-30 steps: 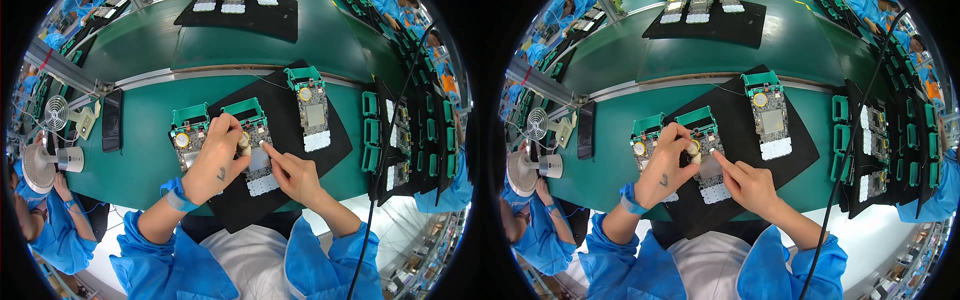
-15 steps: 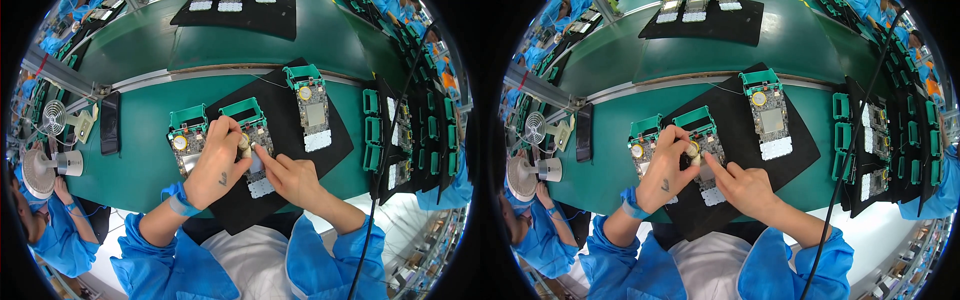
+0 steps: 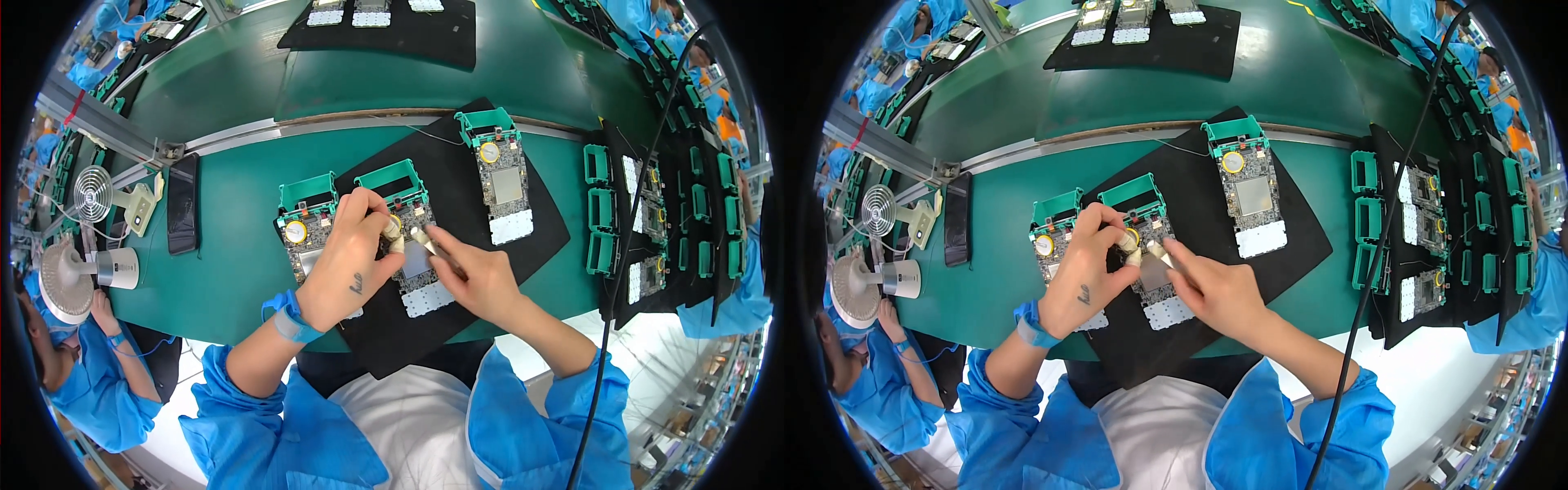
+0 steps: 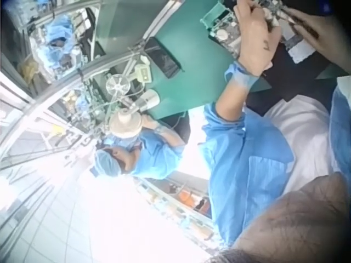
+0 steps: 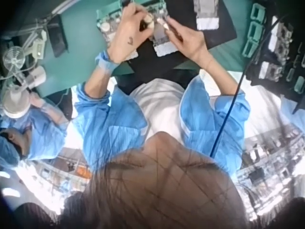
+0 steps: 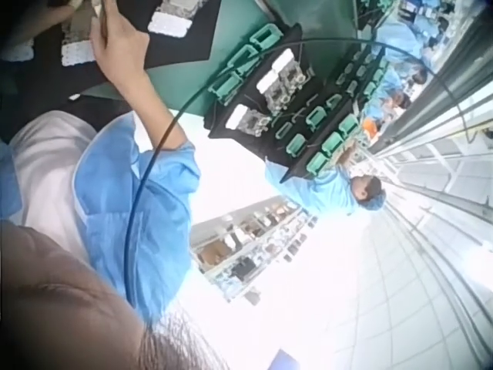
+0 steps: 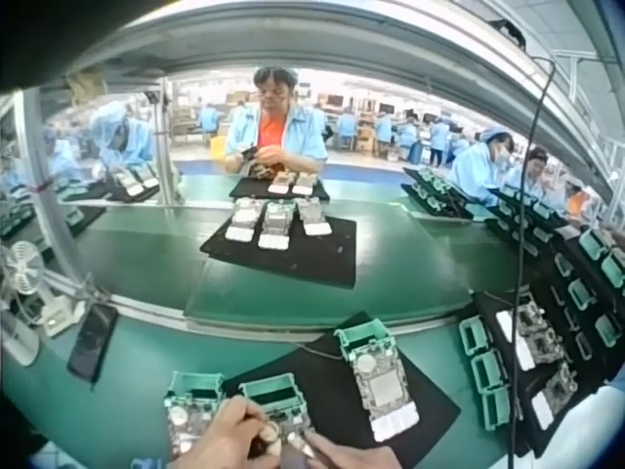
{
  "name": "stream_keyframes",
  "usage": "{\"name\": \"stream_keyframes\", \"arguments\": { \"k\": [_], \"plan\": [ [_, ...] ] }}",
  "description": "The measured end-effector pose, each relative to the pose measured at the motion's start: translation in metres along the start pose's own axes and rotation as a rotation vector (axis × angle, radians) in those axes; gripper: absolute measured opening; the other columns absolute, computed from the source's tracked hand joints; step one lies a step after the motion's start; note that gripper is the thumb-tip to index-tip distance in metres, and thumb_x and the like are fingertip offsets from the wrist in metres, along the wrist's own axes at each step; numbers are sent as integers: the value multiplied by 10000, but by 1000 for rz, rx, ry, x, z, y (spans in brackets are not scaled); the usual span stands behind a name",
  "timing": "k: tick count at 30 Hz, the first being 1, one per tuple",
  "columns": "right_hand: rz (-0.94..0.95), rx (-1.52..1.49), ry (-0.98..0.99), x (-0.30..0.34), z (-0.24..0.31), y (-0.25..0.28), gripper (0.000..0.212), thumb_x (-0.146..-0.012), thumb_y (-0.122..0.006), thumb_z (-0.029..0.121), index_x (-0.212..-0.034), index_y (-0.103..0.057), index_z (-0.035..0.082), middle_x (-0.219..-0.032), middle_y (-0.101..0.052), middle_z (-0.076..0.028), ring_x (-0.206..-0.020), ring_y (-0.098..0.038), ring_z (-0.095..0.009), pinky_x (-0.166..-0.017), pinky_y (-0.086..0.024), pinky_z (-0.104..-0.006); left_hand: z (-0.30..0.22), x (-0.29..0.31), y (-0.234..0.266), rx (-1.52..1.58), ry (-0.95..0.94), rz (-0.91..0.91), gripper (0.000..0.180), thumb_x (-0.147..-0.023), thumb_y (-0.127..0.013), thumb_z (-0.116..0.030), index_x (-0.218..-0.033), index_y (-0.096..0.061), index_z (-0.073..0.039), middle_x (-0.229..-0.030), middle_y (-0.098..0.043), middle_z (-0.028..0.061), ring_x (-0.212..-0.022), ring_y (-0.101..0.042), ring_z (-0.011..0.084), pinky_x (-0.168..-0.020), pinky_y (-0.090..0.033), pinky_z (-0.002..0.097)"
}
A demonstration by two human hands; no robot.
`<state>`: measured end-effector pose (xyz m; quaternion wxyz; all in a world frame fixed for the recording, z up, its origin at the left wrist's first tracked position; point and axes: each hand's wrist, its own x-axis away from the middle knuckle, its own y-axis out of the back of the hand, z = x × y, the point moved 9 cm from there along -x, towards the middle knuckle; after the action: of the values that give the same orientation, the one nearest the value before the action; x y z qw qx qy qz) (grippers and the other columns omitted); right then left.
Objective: The person assembles electronic components onto a circuit board assembly by hand, then attaches a housing and wires.
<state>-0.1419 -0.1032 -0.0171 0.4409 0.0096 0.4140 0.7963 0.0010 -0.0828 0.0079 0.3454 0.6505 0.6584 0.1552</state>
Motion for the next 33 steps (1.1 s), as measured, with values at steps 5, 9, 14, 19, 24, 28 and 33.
{"name": "stream_keyframes", "arguments": {
  "k": [5,9,14,19,24,28,33],
  "plan": [
    [-58,-38,-33,-22,0,11,233,-804,-733,89,-1013,-642,38,-699,-654,-72,-557,-636,-170,-492,-488,-269,3,3,2,9,-43,-17,283,-642,-699,57,-881,-549,81,-1052,-461,141,-968,-538,290,-811,-486,344],
    [-49,-28,206,-37,12,-2,186,-776,-744,99,-931,-657,42,-668,-636,-60,-538,-624,-195,-490,-485,-281,8,2,1,46,27,0,263,-661,-697,62,-879,-551,82,-1066,-465,140,-1005,-554,287,-809,-494,340],
    [27,9,178,-39,7,-6,169,-795,-715,132,-927,-629,69,-739,-669,-40,-594,-653,-224,-507,-499,-318,7,2,3,99,-6,-28,236,-706,-700,56,-891,-555,74,-1081,-469,142,-1091,-563,303,-830,-501,344],
    [-3,-54,148,-40,1,-9,198,-795,-737,115,-957,-645,46,-625,-610,-50,-511,-602,-173,-474,-458,-273,10,2,4,113,-65,-15,248,-708,-699,64,-911,-557,80,-1092,-460,149,-1023,-559,300,-801,-506,344],
    [32,-120,66,-41,-7,-10,193,-808,-729,106,-970,-653,36,-611,-592,-45,-498,-575,-141,-473,-441,-259,1,0,3,63,-115,-23,254,-715,-689,73,-929,-553,94,-1101,-449,152,-950,-555,299,-757,-514,339],
    [34,-151,108,-40,-7,-11,190,-814,-725,103,-976,-656,33,-616,-594,-51,-498,-572,-134,-471,-435,-254,7,2,4,134,-49,-9,241,-726,-682,59,-929,-556,93,-1099,-446,150,-968,-544,299,-776,-506,339],
    [32,-149,114,-38,-5,-9,182,-817,-725,106,-970,-658,33,-634,-609,-53,-512,-579,-122,-475,-437,-253,5,1,2,110,-83,21,249,-712,-685,54,-924,-560,93,-1099,-447,153,-985,-533,303,-811,-489,349]
  ]
}}
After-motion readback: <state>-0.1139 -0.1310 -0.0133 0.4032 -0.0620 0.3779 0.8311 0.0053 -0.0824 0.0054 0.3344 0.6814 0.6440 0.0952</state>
